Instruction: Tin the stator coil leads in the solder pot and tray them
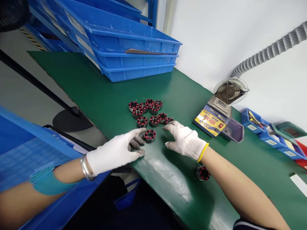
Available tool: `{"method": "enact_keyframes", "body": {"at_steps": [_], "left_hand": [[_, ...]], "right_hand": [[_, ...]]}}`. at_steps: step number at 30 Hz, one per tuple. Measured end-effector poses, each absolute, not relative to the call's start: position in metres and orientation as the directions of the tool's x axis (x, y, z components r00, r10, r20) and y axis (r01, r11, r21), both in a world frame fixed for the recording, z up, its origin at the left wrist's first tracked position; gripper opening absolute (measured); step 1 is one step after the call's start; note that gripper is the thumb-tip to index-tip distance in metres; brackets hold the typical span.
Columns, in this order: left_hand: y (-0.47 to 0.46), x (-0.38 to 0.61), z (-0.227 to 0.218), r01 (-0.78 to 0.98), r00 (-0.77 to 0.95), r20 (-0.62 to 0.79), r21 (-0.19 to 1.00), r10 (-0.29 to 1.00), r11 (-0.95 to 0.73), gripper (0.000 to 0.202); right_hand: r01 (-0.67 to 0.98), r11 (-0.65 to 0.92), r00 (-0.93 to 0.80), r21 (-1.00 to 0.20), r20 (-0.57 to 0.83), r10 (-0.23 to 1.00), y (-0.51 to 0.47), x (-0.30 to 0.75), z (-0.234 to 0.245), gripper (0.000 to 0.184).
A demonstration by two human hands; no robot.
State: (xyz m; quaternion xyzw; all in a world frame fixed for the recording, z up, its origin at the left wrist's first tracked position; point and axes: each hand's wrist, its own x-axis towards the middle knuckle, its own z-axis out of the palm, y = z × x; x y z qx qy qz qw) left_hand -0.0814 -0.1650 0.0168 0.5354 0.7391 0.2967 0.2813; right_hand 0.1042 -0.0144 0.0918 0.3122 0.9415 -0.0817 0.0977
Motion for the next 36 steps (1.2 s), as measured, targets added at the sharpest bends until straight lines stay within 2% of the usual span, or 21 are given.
{"method": "enact_keyframes", "body": {"at_steps": [2,5,9,13,16,21,26,28,30,33,36], "left_hand": [[-0.169,-0.086,0.015,0.514,-0.305,-0.101,0.820,0.947,0.253,0.072],[-0.174,-0.106,0.010,0.437,-0.443,-0.060,0.857,0.894,0.274,0.073],[-0.167,-0.130,0.004,0.434,-0.532,-0.037,0.846,0.846,0.310,0.073],[-0.154,-0.137,-0.004,0.462,-0.505,-0.003,0.844,0.863,0.273,0.075],[-0.152,-0.138,-0.010,0.442,-0.506,0.020,0.865,0.862,0.239,0.072],[-0.156,-0.137,-0.012,0.385,-0.513,0.021,0.899,0.858,0.208,0.071],[-0.152,-0.149,-0.010,0.370,-0.496,-0.026,0.898,0.868,0.238,0.070],[-0.150,-0.153,-0.006,0.438,-0.501,-0.031,0.853,0.865,0.285,0.067],[-0.147,-0.155,0.000,0.572,-0.518,0.021,0.752,0.855,0.328,0.059],[-0.142,-0.153,0.007,0.731,-0.528,0.138,0.575,0.838,0.367,0.047],[-0.133,-0.155,0.012,0.806,-0.529,0.219,0.433,0.820,0.404,0.046]], "right_hand": [[0.596,0.798,-0.789,-0.092,-0.256,0.559,-0.016,0.106,0.090,0.060],[0.607,0.789,-0.777,-0.095,-0.281,0.564,-0.012,0.108,0.090,0.063],[0.590,0.805,-0.784,-0.063,-0.283,0.553,-0.008,0.097,0.091,0.081],[0.465,0.884,-0.855,-0.036,-0.277,0.439,-0.015,0.060,0.084,0.102],[0.404,0.915,-0.873,-0.009,-0.304,0.382,-0.022,0.034,0.078,0.095],[0.415,0.906,-0.853,0.084,-0.310,0.419,-0.026,0.020,0.075,0.064],[0.379,0.918,-0.846,0.112,-0.360,0.394,-0.027,0.024,0.080,0.052],[0.370,0.919,-0.830,0.134,-0.396,0.392,-0.029,0.038,0.083,0.046],[0.388,0.910,-0.802,0.148,-0.431,0.413,-0.032,0.063,0.086,0.042],[0.470,0.867,-0.730,0.166,-0.479,0.487,-0.035,0.113,0.092,0.039],[0.582,0.783,-0.607,0.220,-0.524,0.598,-0.036,0.158,0.104,0.041]]}}
